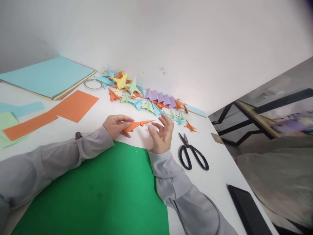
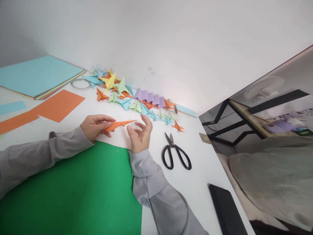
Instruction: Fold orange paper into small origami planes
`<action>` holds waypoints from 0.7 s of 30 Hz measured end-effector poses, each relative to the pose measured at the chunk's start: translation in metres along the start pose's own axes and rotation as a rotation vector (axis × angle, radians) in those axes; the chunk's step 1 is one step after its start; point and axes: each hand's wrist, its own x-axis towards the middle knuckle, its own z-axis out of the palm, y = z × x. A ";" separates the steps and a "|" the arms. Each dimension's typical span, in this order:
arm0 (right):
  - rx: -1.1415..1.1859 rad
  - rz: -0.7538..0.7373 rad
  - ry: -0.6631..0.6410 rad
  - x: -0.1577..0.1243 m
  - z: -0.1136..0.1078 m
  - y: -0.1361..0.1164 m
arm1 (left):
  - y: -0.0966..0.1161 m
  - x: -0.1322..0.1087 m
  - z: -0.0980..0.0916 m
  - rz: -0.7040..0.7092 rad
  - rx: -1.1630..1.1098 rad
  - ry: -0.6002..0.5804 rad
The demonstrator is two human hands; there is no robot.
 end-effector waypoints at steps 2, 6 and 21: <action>-0.254 -0.198 -0.032 -0.002 -0.001 -0.003 | 0.000 0.000 -0.001 0.017 0.041 0.000; -0.630 -0.458 -0.140 -0.008 0.000 -0.011 | 0.002 -0.002 -0.001 0.057 0.145 -0.055; -0.542 -0.432 -0.175 -0.006 -0.004 -0.003 | 0.001 -0.002 -0.002 0.078 0.072 -0.192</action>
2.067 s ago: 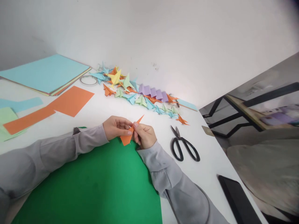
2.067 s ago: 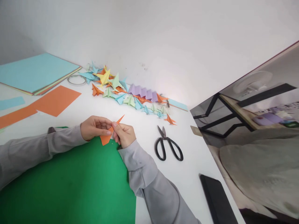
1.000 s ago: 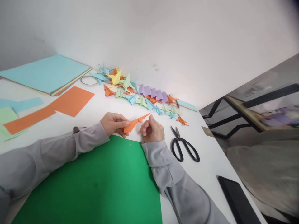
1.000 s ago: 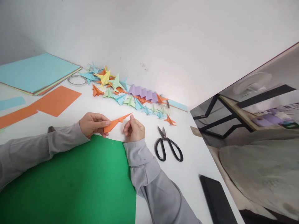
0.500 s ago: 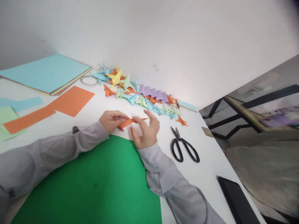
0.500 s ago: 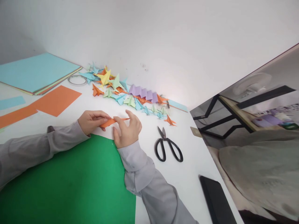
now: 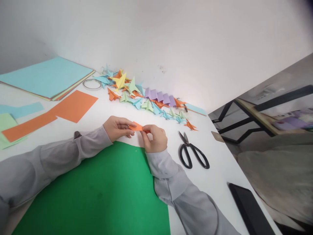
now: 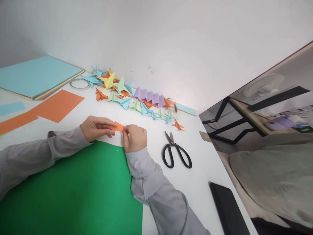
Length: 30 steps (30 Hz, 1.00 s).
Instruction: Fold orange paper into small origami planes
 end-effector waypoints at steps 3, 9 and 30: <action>0.018 -0.026 -0.028 0.001 0.000 -0.002 | -0.003 0.002 -0.003 0.015 0.027 -0.013; 0.098 -0.111 -0.086 0.002 0.001 0.000 | -0.006 0.002 -0.003 0.042 0.011 -0.042; 0.106 -0.252 -0.286 0.003 0.006 0.015 | -0.012 0.011 -0.029 0.581 0.660 -0.277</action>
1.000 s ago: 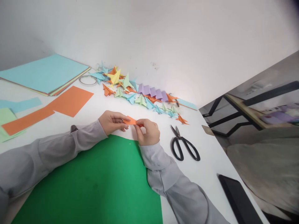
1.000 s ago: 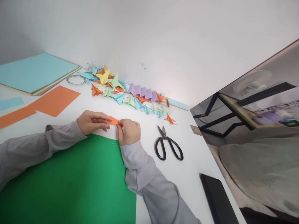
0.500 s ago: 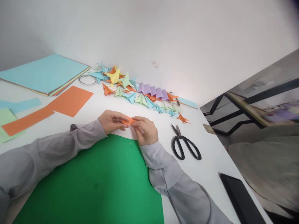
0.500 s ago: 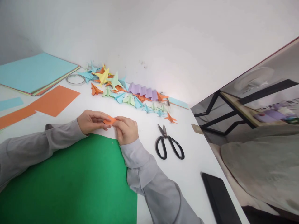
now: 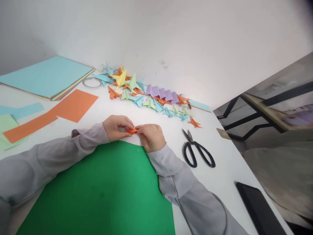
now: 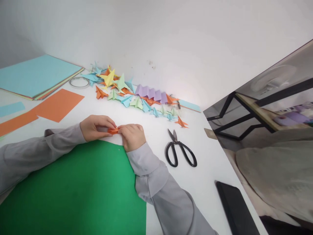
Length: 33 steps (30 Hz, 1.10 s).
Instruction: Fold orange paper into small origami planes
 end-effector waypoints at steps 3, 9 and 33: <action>0.005 -0.026 -0.010 0.000 -0.002 -0.003 | -0.007 -0.002 -0.001 0.113 0.139 -0.059; 0.049 -0.016 0.051 0.003 -0.009 -0.018 | -0.014 -0.005 0.001 0.211 0.194 -0.046; 0.072 0.150 -0.169 0.008 -0.004 -0.020 | -0.008 -0.005 -0.011 0.299 0.341 -0.296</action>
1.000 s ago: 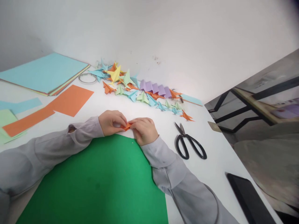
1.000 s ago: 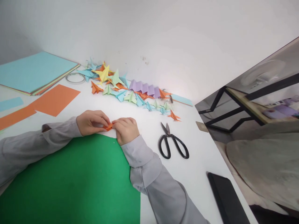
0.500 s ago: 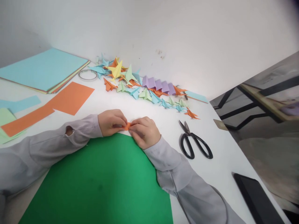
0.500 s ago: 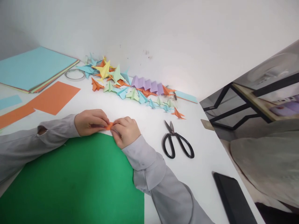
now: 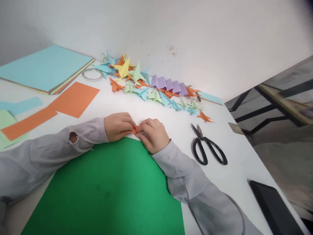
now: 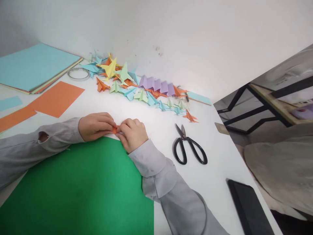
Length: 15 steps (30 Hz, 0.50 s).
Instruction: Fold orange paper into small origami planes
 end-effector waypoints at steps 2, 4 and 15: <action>0.017 0.034 -0.014 0.000 -0.001 -0.001 | 0.003 0.001 0.001 -0.042 0.010 0.009; 0.025 0.056 -0.025 0.000 -0.002 -0.002 | 0.005 0.002 0.002 -0.085 0.021 0.016; -0.241 0.072 -0.021 0.001 0.005 -0.012 | 0.007 0.005 0.001 -0.142 0.036 -0.058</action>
